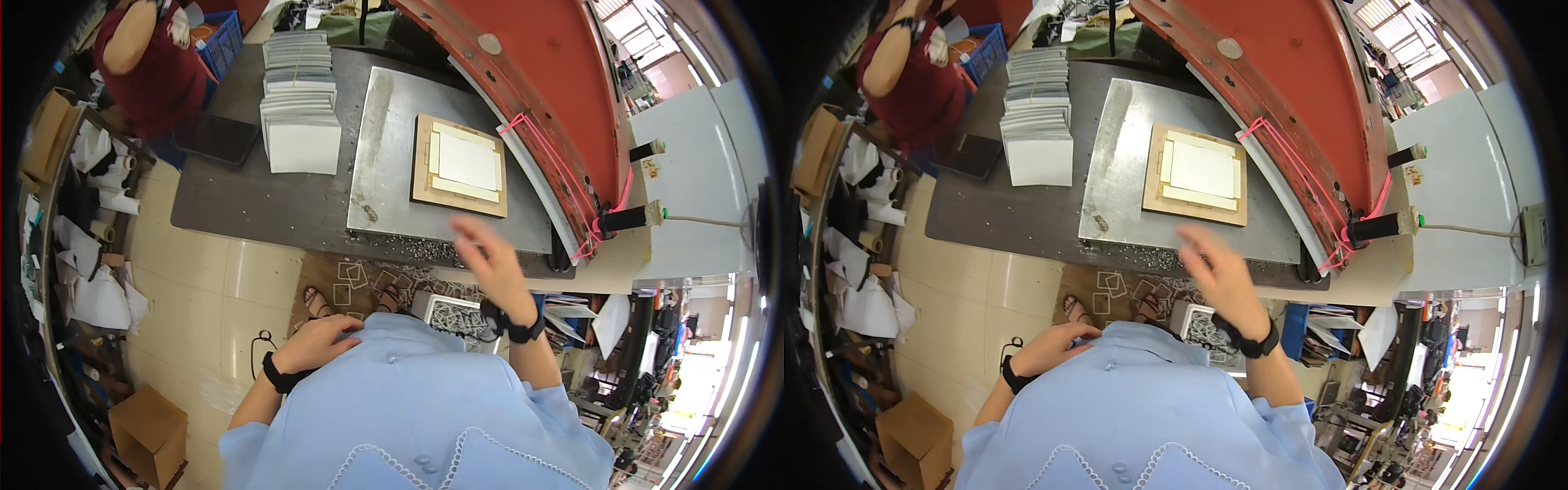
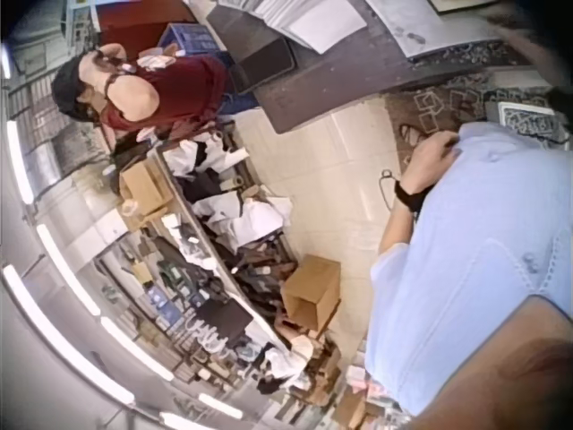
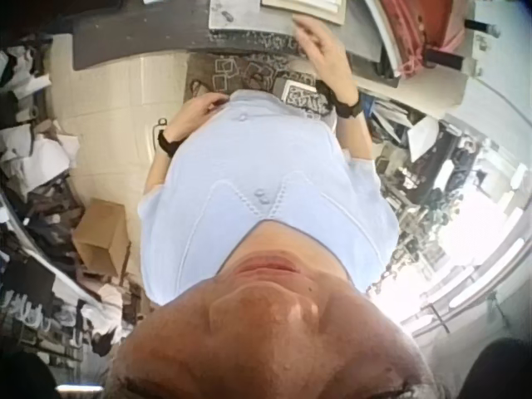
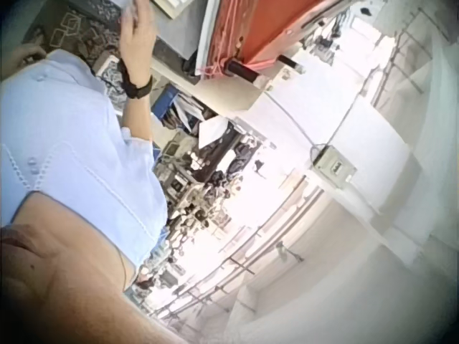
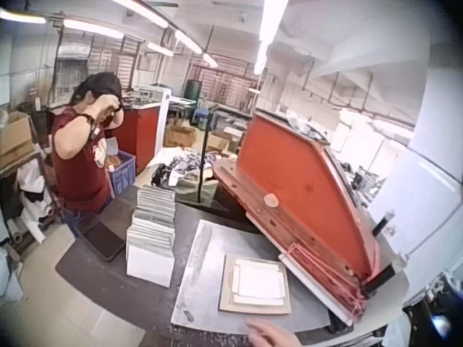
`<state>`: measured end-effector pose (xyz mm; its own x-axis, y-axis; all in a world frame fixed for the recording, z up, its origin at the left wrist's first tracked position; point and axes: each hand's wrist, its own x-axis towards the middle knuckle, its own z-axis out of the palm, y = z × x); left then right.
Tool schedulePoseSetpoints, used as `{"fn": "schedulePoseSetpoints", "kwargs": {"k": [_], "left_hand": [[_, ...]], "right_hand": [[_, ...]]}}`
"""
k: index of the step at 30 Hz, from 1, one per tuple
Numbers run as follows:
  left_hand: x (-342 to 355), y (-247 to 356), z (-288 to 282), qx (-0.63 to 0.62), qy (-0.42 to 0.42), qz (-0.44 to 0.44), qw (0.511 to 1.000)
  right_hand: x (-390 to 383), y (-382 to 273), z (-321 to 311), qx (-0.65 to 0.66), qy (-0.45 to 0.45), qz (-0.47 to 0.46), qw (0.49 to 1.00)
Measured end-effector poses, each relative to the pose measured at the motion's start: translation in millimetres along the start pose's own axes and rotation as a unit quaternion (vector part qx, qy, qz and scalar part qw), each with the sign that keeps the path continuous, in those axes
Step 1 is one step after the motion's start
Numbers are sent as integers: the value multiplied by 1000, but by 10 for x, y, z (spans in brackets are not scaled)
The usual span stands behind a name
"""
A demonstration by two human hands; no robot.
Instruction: Operating a hydraulic clicker press to cut leather pieces using a die.
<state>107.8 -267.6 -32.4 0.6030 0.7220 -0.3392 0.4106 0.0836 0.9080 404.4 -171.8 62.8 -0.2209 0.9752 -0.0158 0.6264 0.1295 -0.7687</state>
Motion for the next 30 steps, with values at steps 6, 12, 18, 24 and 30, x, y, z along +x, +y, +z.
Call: {"fn": "schedulePoseSetpoints", "kwargs": {"k": [6,12,18,24,30], "left_hand": [[-26,-136,-33,-7,26,36,999],[-215,-481,49,-20,47,52,997],[-349,-692,61,-58,8,40,997],[-429,-863,-13,-69,7,41,997],[-460,-988,-138,-74,-11,57,996]], "right_hand": [[426,161,-51,-276,94,-106,951],[379,138,77,-251,65,-65,964],[348,-68,278,-278,39,-37,959],[443,-209,479,-305,69,-52,948],[177,-445,749,-187,-41,-68,979]]}}
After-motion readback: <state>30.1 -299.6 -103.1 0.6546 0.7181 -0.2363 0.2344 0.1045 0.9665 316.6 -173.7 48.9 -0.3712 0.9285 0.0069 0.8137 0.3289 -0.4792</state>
